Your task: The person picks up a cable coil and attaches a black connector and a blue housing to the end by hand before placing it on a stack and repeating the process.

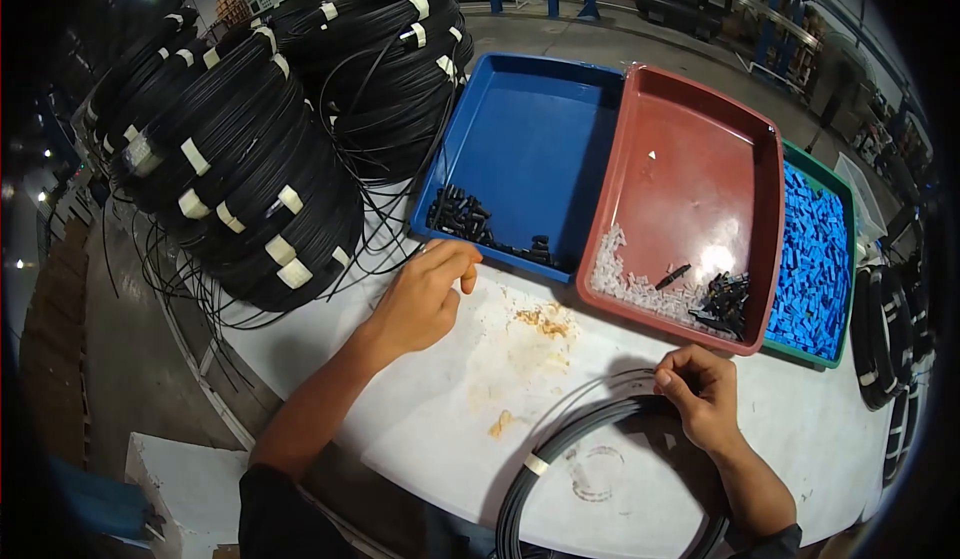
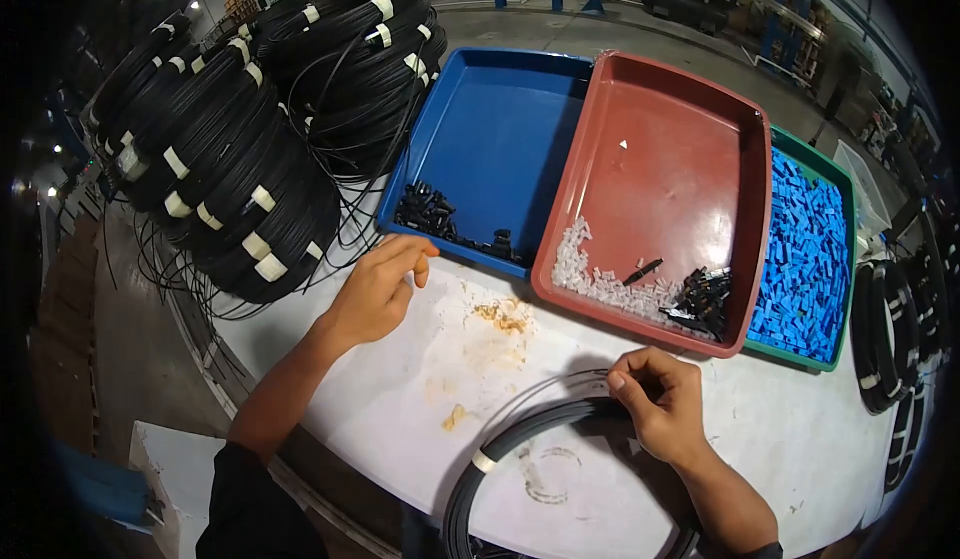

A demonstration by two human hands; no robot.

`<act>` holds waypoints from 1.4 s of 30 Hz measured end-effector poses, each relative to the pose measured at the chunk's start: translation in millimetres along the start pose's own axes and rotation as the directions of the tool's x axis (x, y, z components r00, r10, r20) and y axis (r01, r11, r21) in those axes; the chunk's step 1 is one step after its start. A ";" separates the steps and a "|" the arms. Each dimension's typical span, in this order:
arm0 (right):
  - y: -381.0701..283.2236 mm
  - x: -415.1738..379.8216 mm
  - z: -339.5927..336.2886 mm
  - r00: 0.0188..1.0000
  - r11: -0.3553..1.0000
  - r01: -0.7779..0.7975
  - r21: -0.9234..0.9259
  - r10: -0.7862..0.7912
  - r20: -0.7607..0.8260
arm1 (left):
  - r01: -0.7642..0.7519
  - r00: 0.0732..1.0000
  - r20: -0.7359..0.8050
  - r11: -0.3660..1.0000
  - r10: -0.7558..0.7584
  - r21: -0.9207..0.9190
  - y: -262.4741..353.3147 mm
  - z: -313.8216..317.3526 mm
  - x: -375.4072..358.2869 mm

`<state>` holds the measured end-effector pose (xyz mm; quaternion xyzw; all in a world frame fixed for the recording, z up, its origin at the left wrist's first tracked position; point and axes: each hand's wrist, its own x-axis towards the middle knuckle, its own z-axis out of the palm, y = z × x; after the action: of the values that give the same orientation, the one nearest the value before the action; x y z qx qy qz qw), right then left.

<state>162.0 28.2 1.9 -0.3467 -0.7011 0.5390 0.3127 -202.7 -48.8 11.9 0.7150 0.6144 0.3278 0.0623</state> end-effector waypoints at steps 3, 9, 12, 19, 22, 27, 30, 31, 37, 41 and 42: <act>0.6 -0.4 0.6 0.999 0.998 -0.049 0.046 0.049 -0.002 | -0.145 0.989 0.009 0.986 0.145 0.086 -20.2 7.2 22.6; -0.7 0.1 2.2 0.996 0.996 -0.087 0.026 0.088 -0.015 | 0.040 0.998 -0.070 0.817 0.000 0.576 -35.1 8.0 49.0; 0.9 1.0 2.2 0.994 0.993 -0.109 0.034 0.110 -0.024 | 0.151 0.979 0.001 0.736 -0.201 0.660 -34.8 18.5 51.8; 1.0 1.0 -1.0 0.992 0.990 -0.123 0.066 0.125 -0.027 | -0.132 0.991 0.016 0.923 0.135 0.362 -11.2 40.9 43.1; 2.2 0.4 -2.1 0.990 0.984 -0.136 0.119 0.140 -0.033 | -0.306 0.951 0.032 0.923 0.307 0.235 -9.0 41.3 43.5; 2.7 0.7 -3.3 0.990 0.983 -0.128 0.133 0.134 -0.035 | -0.336 0.927 -0.081 0.906 0.367 0.259 -25.2 25.0 45.2; 2.7 0.1 -2.7 0.994 0.988 -0.107 0.110 0.111 -0.026 | -0.214 0.944 -0.202 0.951 0.259 0.223 -57.9 12.7 50.9; 2.9 0.1 -2.7 0.993 0.988 -0.111 0.108 0.114 -0.023 | -0.157 0.951 -0.221 0.954 0.215 0.255 -57.3 7.2 53.0; 1.5 0.0 -3.1 0.992 0.987 -0.121 0.104 0.122 -0.008 | 0.008 0.988 -0.152 0.983 0.020 0.184 -59.5 -12.4 61.4; -1.2 0.7 -2.4 0.992 0.988 -0.123 0.096 0.124 -0.011 | 0.093 0.996 -0.032 0.970 -0.088 0.226 -51.7 -9.1 66.7; -1.0 0.6 -1.8 0.992 0.988 -0.124 0.097 0.125 -0.010 | 0.086 0.996 -0.023 0.961 -0.083 0.263 -53.6 -5.4 67.7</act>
<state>163.0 29.5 3.4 -0.3787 -0.6487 0.5878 0.3004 -248.5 24.5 16.2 0.6882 0.6827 0.2444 -0.0230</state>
